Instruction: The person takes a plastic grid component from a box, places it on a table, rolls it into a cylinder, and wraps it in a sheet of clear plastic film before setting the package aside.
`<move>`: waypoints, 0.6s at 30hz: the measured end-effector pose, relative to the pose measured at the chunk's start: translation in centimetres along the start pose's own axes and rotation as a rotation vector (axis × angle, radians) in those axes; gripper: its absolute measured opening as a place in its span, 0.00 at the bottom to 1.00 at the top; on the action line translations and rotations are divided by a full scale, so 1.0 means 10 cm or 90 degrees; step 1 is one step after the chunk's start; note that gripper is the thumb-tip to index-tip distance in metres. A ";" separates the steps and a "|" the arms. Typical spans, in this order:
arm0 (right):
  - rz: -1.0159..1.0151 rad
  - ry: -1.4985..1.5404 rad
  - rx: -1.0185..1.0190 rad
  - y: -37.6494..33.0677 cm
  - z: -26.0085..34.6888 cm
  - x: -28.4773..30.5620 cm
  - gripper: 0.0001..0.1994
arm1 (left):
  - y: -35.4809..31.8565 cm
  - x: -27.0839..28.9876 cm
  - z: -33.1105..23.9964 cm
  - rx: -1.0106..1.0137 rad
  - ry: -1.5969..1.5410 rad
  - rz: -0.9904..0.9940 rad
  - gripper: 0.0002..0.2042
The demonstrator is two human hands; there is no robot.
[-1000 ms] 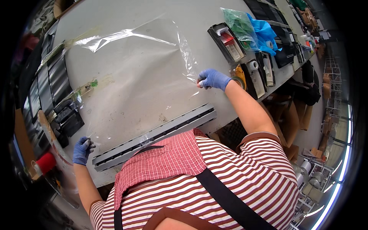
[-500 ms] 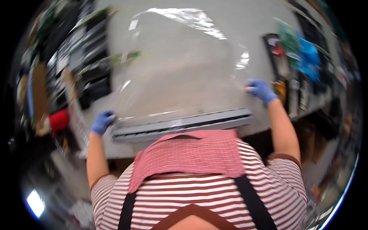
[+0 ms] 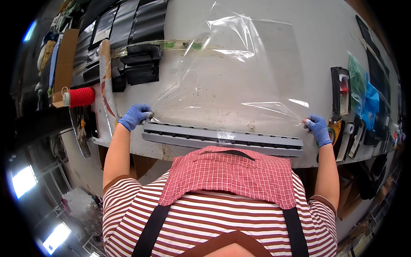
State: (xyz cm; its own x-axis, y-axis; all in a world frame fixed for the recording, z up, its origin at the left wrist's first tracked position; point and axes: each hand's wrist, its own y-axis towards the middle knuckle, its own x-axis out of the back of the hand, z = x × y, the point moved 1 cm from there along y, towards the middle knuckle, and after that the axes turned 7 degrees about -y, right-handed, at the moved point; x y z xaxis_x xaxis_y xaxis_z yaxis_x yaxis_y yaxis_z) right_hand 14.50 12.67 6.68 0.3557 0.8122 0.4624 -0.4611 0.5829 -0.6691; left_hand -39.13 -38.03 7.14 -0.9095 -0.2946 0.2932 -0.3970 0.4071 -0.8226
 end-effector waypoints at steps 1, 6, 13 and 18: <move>-0.020 -0.034 -0.005 0.02 -0.05 0.01 0.08 | -0.02 0.03 0.04 -0.026 -0.067 0.033 0.07; -0.010 -0.015 0.029 0.01 -0.27 -0.07 0.08 | -0.02 0.08 0.06 -0.132 -0.105 0.034 0.06; -0.096 -0.020 0.156 -0.21 -0.21 -0.27 0.10 | 0.00 -0.10 0.38 -0.284 0.124 -0.157 0.03; -0.094 0.091 0.097 -0.36 -0.38 -0.37 0.09 | 0.11 -0.07 0.72 -0.258 -0.084 -0.168 0.08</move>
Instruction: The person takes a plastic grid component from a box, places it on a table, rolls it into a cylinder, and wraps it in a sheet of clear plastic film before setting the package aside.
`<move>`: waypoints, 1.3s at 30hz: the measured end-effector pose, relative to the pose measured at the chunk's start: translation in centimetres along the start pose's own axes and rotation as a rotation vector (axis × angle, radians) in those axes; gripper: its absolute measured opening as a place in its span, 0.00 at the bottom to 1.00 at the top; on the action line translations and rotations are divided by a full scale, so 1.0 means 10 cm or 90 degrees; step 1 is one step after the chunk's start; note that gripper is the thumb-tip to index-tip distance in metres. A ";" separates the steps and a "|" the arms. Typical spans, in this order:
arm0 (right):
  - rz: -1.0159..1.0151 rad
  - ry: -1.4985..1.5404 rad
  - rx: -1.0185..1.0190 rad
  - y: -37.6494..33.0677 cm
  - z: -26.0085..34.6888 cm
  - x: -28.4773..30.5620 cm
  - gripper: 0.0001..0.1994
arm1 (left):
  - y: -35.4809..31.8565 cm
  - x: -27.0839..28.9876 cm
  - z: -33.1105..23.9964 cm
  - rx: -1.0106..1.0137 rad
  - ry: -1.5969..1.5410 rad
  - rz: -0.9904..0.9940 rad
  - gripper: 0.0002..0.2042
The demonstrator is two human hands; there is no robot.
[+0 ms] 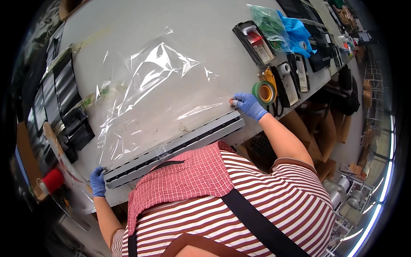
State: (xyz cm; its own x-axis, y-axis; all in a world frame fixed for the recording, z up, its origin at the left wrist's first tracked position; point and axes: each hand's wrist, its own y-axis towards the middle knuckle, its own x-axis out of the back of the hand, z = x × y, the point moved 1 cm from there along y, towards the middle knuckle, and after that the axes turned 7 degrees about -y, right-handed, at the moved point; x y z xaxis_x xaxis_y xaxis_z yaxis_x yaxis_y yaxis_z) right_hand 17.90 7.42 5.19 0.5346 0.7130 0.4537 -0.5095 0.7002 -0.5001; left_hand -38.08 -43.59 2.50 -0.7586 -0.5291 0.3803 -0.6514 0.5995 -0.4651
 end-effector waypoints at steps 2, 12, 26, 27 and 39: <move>-0.052 -0.137 0.036 -0.07 0.10 -0.04 0.08 | -0.02 -0.01 0.00 -0.003 -0.008 -0.004 0.09; -0.094 -0.306 0.221 -0.12 -0.18 -0.08 0.05 | -0.20 -0.03 0.29 -0.086 0.001 -0.057 0.10; -0.056 -0.322 0.195 -0.29 -0.61 -0.03 0.11 | -0.34 -0.03 0.24 -0.072 -0.038 0.057 0.13; -0.012 -0.255 0.162 -0.25 -0.77 0.01 0.14 | -0.36 -0.03 0.13 -0.074 -0.040 0.057 0.13; 0.266 0.094 0.046 -0.47 -0.47 0.11 0.35 | -0.68 0.06 -0.31 0.164 -0.253 0.333 0.55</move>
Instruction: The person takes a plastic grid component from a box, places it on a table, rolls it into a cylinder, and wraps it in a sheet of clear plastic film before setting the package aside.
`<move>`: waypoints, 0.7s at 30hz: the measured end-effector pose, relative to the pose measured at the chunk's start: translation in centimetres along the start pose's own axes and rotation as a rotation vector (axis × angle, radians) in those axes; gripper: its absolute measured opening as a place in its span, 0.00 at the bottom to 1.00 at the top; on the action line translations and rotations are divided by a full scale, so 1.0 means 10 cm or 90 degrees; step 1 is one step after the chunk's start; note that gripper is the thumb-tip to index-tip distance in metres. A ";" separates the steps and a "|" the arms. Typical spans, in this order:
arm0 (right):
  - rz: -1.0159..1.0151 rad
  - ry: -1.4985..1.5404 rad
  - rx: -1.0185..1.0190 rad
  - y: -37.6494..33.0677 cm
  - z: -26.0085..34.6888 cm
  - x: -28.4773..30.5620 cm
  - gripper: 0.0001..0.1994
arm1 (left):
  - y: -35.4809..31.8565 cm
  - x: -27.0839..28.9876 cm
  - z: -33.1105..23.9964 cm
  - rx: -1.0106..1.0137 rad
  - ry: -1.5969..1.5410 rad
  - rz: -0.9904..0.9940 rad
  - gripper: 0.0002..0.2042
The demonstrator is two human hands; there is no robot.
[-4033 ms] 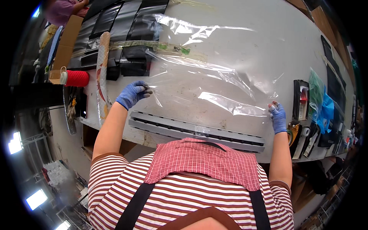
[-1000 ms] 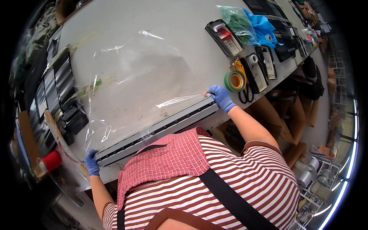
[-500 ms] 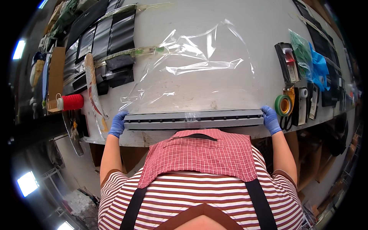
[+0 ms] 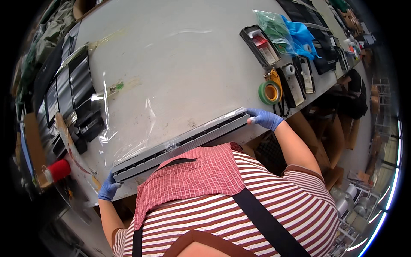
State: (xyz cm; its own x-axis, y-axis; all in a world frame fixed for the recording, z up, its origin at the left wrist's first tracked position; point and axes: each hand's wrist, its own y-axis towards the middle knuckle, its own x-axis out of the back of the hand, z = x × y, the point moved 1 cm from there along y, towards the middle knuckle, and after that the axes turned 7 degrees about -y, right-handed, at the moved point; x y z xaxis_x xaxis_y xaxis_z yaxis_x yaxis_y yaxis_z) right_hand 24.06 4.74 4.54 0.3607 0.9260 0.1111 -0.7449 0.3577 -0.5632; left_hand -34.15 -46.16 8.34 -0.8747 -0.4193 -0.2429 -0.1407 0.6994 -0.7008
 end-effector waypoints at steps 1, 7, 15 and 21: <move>-0.005 0.006 0.001 0.01 0.10 -0.06 0.35 | -0.02 -0.06 -0.06 0.018 0.012 0.000 0.54; -0.088 -0.026 -0.130 -0.04 0.49 -0.27 0.29 | -0.02 -0.08 0.09 -0.026 0.002 -0.154 0.40; -0.235 -0.040 -0.268 0.38 0.77 -0.25 0.34 | 0.39 -0.28 -0.25 -0.001 0.115 -0.373 0.29; -0.198 -0.253 -0.461 0.77 1.30 -0.16 0.39 | 0.76 0.00 -0.31 0.126 0.486 -0.614 0.42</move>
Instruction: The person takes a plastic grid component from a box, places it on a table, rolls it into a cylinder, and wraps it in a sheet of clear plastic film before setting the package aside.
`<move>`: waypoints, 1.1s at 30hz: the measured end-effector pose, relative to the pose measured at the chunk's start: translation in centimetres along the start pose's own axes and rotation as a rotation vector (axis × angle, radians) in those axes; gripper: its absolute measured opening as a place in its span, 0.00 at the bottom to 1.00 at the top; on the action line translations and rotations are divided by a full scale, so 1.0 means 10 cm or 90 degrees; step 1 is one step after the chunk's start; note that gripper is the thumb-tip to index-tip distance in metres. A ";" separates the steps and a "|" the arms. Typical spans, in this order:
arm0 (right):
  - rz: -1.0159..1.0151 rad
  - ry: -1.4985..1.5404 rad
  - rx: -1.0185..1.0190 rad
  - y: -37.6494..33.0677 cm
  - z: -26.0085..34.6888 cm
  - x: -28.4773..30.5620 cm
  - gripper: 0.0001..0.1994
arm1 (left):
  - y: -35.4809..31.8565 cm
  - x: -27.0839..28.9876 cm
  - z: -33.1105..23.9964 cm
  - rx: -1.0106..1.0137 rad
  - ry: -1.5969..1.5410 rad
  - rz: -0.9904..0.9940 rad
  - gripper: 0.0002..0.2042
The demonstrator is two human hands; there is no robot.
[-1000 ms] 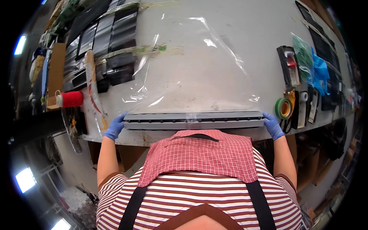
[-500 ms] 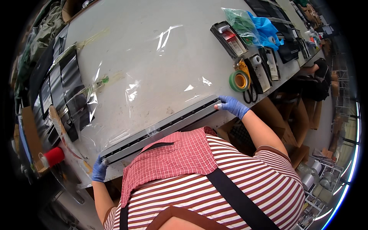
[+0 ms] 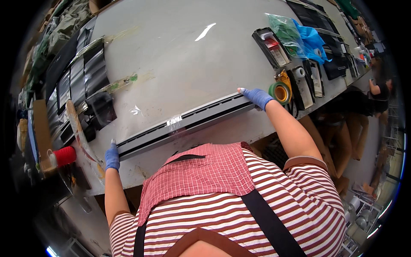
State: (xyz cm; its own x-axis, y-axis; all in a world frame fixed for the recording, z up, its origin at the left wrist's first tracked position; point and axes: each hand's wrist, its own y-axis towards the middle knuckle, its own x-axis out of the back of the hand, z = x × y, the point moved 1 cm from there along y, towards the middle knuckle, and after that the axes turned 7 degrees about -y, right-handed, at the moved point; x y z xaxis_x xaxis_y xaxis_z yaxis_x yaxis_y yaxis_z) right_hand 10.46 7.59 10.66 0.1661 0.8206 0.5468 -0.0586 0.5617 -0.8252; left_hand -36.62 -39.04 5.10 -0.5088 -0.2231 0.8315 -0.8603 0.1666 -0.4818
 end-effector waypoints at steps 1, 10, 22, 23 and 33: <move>-0.005 0.004 0.011 0.05 0.02 -0.02 0.37 | 0.01 0.01 0.01 -0.029 0.032 -0.019 0.40; -0.005 -0.005 -0.007 -0.08 0.11 0.04 0.34 | -1.65 -0.25 -1.38 -0.750 0.166 -0.149 0.24; 0.037 0.210 -0.079 0.11 -0.01 0.32 0.33 | -1.43 -1.04 -1.85 -0.806 0.262 -0.077 0.42; -0.006 0.273 -0.073 0.06 -0.04 0.37 0.28 | -1.44 -0.96 -1.91 -0.817 0.266 -0.073 0.42; -0.443 -0.168 0.862 -0.93 0.23 -1.10 0.22 | -1.13 -0.60 -2.42 -0.738 0.280 0.312 0.43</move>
State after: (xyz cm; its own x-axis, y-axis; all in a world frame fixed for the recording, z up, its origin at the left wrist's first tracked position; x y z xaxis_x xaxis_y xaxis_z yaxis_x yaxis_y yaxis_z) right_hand 6.89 -6.39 12.63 0.3737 0.2786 0.8847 -0.8888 0.3803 0.2557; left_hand -23.10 -16.29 12.25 -0.5150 0.3845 0.7661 0.0433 0.9043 -0.4247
